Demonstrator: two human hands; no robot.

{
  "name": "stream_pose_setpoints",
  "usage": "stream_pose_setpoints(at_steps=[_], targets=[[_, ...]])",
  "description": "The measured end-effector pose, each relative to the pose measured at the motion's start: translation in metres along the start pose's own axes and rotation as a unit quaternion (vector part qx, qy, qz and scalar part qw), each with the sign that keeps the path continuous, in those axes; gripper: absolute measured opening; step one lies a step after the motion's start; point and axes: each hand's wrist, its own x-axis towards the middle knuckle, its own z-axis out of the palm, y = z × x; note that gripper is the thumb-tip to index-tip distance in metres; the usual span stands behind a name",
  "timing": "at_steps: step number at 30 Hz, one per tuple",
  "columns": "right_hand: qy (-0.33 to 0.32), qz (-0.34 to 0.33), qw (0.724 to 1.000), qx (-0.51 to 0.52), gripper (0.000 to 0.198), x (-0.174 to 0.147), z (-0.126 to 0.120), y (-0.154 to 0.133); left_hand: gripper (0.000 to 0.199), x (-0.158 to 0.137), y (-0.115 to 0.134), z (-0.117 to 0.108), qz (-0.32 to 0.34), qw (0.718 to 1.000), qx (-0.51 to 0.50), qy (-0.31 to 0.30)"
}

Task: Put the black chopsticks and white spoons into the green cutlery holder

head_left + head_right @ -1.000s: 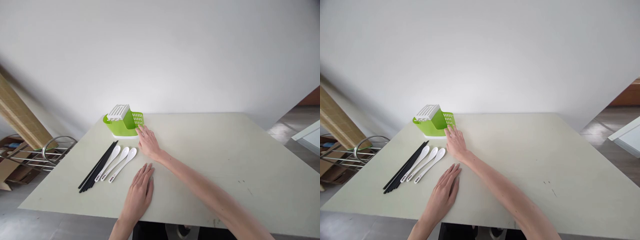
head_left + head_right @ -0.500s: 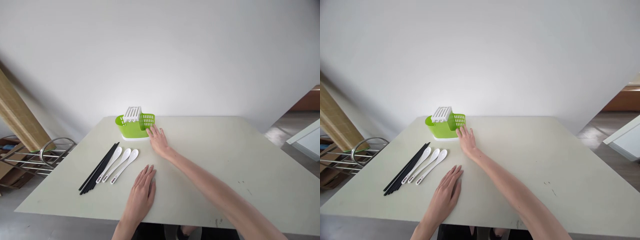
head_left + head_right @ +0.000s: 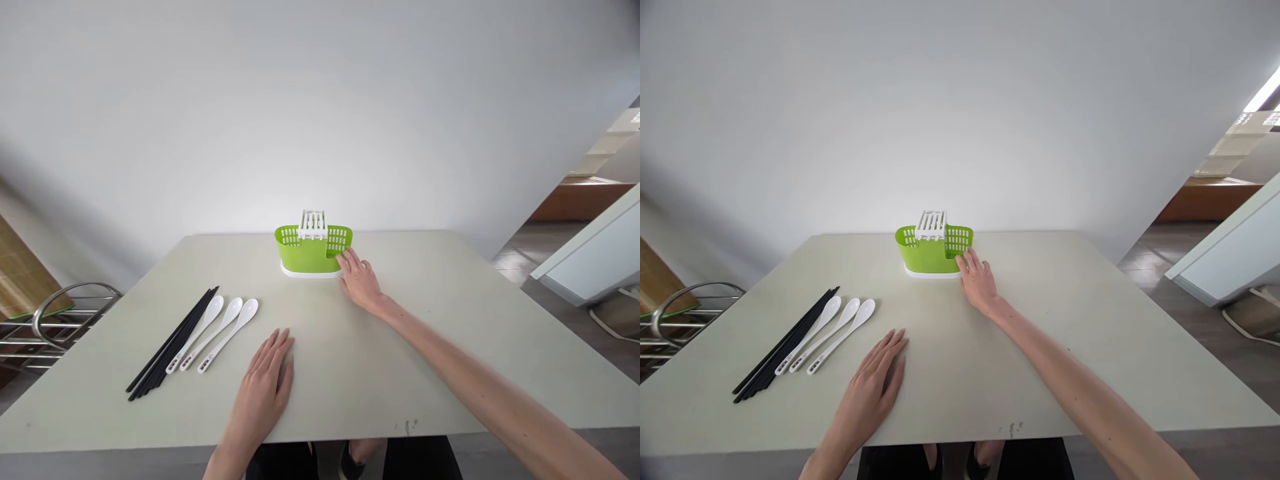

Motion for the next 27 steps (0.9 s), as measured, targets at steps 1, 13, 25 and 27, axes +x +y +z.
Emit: stream_pose_setpoints(at_steps=[1,13,25,27], targets=[[0.006,-0.002,1.0,-0.002,0.057,-0.002,0.001,0.007,0.047,0.0,0.0,0.0,0.0,1.0,0.002,-0.001],[0.043,0.007,0.999,-0.03,0.058,-0.025,0.012,0.07,0.046,0.001,0.003,-0.002,0.003,1.0,0.021,-0.008],[0.056,0.034,0.998,0.026,0.06,-0.05,0.001,0.094,0.032,0.004,-0.023,-0.068,-0.127,0.978,0.048,0.16],[0.06,0.042,0.996,0.046,0.065,-0.065,-0.006,0.089,0.041,0.009,-0.054,-0.092,-0.235,0.956,0.079,0.155]])
